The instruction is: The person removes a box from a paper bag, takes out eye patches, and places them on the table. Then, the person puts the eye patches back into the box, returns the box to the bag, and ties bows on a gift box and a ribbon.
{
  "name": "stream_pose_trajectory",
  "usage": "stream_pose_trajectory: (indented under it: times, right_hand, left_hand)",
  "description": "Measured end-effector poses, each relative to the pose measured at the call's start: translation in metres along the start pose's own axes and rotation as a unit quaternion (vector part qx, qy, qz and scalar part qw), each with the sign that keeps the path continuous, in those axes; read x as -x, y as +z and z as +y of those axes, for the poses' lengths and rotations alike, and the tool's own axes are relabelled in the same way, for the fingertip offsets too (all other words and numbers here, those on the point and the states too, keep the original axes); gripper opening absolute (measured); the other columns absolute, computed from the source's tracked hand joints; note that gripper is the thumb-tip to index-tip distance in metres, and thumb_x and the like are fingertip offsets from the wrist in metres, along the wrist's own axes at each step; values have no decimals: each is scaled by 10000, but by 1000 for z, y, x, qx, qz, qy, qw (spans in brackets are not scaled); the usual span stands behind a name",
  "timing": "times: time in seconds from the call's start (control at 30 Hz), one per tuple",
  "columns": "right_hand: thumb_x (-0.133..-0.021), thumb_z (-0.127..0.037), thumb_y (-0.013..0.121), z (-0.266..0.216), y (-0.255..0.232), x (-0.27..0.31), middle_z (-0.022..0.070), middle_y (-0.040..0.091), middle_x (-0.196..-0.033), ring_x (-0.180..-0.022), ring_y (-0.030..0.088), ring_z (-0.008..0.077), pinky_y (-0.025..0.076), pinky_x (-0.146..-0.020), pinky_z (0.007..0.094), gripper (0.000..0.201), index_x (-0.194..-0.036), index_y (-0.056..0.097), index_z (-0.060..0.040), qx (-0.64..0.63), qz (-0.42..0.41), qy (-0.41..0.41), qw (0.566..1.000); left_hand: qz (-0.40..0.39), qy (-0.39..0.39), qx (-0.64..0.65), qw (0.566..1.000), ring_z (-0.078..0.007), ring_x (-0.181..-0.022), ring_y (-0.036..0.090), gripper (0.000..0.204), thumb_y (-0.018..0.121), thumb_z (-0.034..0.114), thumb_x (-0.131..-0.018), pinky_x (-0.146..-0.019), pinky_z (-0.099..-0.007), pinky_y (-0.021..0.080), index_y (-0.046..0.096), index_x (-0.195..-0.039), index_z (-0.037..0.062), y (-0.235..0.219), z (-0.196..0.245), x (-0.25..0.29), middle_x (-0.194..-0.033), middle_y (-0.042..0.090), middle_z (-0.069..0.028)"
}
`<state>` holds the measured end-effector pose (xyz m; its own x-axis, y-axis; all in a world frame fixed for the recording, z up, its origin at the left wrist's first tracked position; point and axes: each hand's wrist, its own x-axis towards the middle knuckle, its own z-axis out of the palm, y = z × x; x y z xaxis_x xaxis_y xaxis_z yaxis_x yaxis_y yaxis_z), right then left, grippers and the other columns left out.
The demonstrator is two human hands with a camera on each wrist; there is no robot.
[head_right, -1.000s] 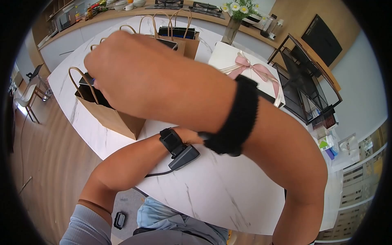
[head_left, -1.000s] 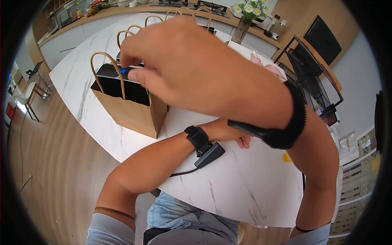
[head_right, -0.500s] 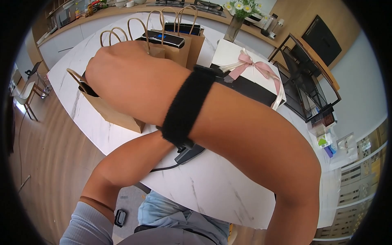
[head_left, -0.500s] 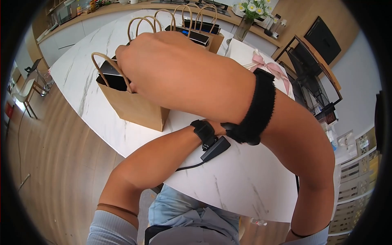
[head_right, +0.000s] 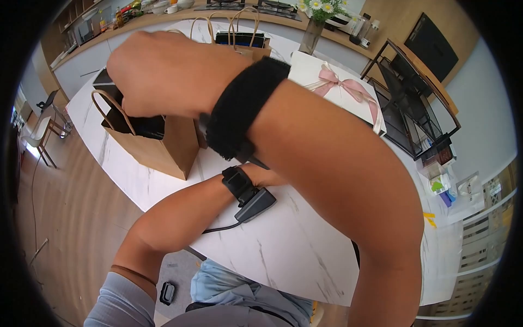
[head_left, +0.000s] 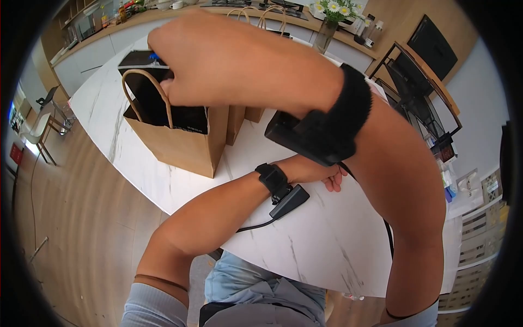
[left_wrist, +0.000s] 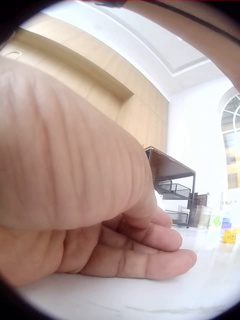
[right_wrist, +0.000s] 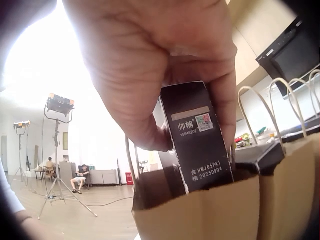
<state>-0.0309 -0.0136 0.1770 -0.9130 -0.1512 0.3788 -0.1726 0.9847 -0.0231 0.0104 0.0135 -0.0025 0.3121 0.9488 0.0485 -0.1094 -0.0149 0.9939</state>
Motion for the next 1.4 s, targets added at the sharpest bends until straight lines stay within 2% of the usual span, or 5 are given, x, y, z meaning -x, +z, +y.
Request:
stream_pose_trajectory:
  times: [0.2, 0.4, 0.53, 0.93, 1.4]
  right_hand:
    - [-881, -139, 659, -1, -69, 14, 152, 677, -700, -622, 645, 188, 518, -558, 320, 279, -834, 669, 135, -54, 33, -106, 992]
    - [-770, -160, 654, -19, -104, 24, 182, 681, -711, -619, 645, 210, 515, -585, 357, 349, -881, 658, 170, -76, 83, 135, 984]
    - [-775, -216, 652, 18, -99, 51, 90, 672, -766, -643, 569, 148, 458, -592, 284, 330, -912, 686, 82, -18, 212, -28, 977]
    - [-888, -297, 701, 116, -69, 254, 4, 679, -885, -762, 639, 50, 512, -612, 227, 381, -1139, 645, -16, -283, 245, 409, 833]
    - [-988, -584, 493, 95, -27, 325, 121, 576, -1335, -1205, 601, 184, 504, -1054, 397, 766, -1469, 394, 4, -530, 244, 349, 734]
  left_hand:
    - [-47, 13, 22, 999, -220, -816, 727, 147, 451, -56, -951, -707, -299, 591, 591, -991, -72, -8, -18, -16, -836, 665, -149]
    - [-70, 14, 1, 997, -190, -850, 718, 226, 402, -57, -966, -753, -278, 584, 598, -1079, -63, -12, -17, -15, -906, 706, -150]
    - [-74, 10, 8, 997, -188, -853, 719, 231, 400, -59, -972, -757, -278, 585, 599, -1088, -57, -12, -15, -14, -904, 706, -144]
    - [-14, -6, 177, 984, -368, -989, 707, 426, 327, 291, -1074, -842, -412, 588, 468, -1296, -44, -11, -2, -12, -1067, 666, -235]
    - [29, -10, 171, 985, -333, -971, 713, 443, 392, 346, -1094, -826, -387, 615, 462, -1308, -36, -14, -7, -13, -1166, 645, -241]
